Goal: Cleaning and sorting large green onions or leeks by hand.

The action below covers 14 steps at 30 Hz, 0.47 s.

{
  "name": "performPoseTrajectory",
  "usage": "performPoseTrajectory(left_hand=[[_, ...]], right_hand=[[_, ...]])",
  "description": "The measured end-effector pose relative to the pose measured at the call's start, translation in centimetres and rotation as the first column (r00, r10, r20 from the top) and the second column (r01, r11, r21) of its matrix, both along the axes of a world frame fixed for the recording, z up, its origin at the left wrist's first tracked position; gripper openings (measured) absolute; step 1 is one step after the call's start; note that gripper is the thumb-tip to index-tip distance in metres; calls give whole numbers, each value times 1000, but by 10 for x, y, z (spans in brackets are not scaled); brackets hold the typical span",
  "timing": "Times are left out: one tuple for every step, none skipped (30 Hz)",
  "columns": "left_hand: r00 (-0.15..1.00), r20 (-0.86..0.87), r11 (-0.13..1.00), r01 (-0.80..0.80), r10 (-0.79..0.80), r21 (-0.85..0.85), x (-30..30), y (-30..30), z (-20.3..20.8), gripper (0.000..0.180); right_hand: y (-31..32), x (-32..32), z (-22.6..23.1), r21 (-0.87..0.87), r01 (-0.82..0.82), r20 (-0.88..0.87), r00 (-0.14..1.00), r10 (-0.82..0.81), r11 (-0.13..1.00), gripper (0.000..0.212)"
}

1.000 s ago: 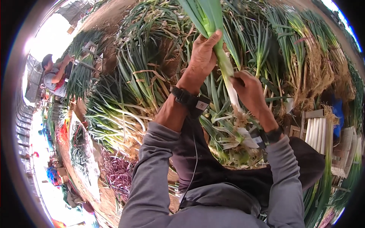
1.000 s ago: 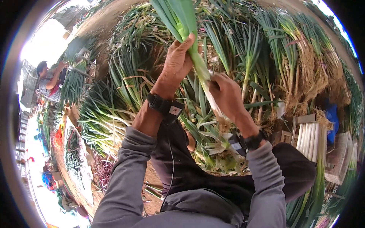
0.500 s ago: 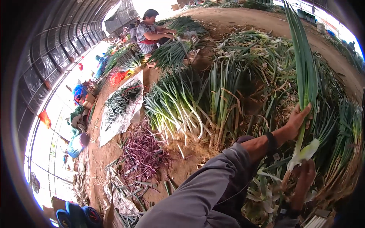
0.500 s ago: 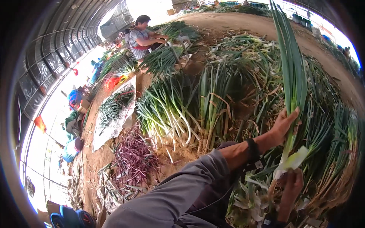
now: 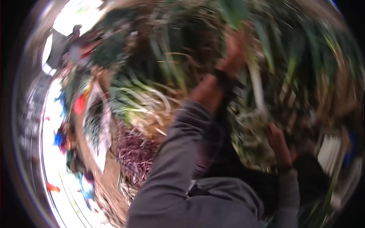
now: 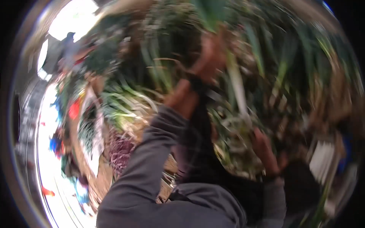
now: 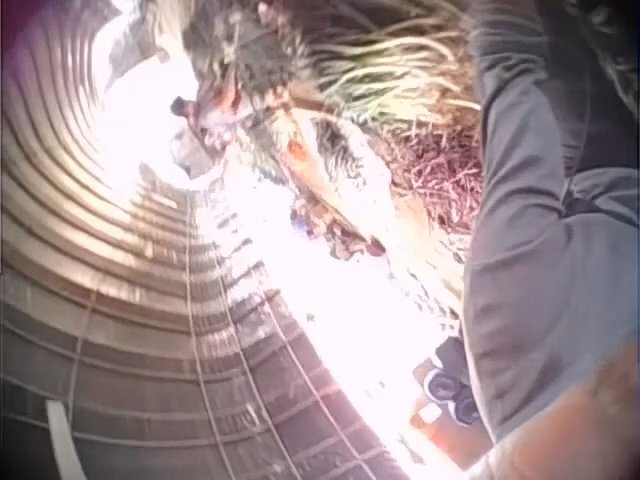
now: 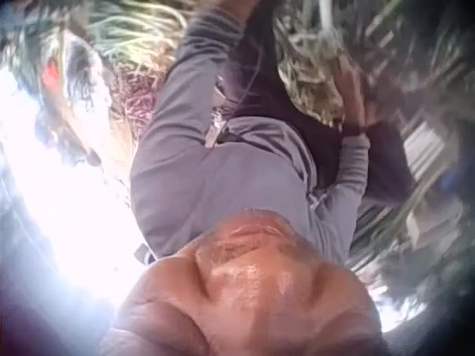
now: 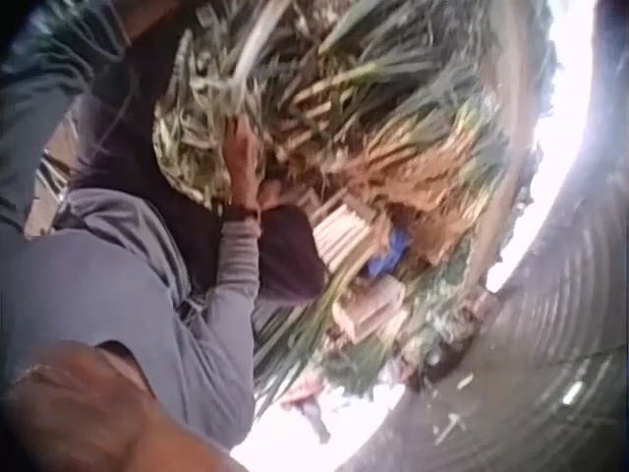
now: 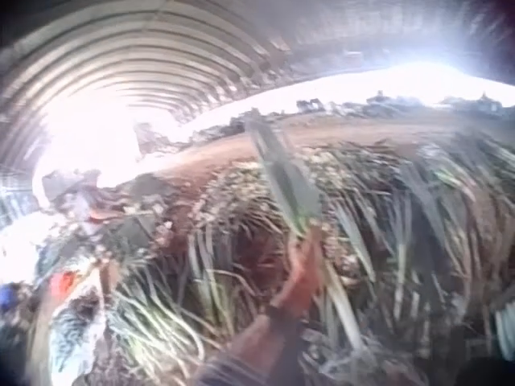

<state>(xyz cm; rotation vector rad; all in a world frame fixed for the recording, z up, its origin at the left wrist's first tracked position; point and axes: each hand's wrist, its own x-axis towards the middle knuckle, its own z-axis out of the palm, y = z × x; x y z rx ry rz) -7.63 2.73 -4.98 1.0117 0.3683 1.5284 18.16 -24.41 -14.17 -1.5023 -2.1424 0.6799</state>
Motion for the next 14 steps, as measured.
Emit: performPoseTrajectory(left_hand=[[972,-110,946,-228,208,-230,26,7,19,29],[974,-150,968,-193,170,-159,37,1,33,26],[944,-189,936,-304,270,-180,33,4,42,22],[947,-137,909,-319,292,-267,29,6,46,22],[975,-33,930,-219,219,-296,28,10,46,24],[985,70,943,-126,155,-307,27,15,49,26],[986,163,948,67,-16,-312,34,9,49,29],[954,248,926,240,-169,-293,35,2,52,32],[956,295,941,98,2,-324,28,10,40,31],[959,282,944,84,10,-320,20,25,36,31],[976,206,926,14,69,-377,28,31,38,31],[984,125,903,-63,127,-425,30,33,40,31],[899,412,832,337,-146,-441,17,32,46,32],[904,405,836,327,-139,-441,14,32,47,32]], right_hand=[[7,18,-9,-132,96,-46,994,-103,987,22],[4,29,-9,-56,140,-208,967,-148,989,26],[6,27,9,-112,210,-204,952,-229,971,27],[5,23,26,-167,268,-202,933,-299,949,29],[3,22,39,-123,300,-203,925,-320,946,29],[5,19,47,-71,322,-212,920,-330,944,30],[7,24,47,-81,358,-193,910,-367,930,30],[13,25,47,-86,332,-68,939,-338,939,31],[17,20,47,-95,279,40,960,-277,956,32],[20,16,48,-94,268,26,963,-267,959,32],[23,17,48,-138,230,-109,963,-246,963,32],[27,17,49,-173,183,-245,944,-222,968,32],[33,17,52,-131,206,-239,943,-233,970,30],[41,14,63,-91,224,-235,942,-239,970,27]])
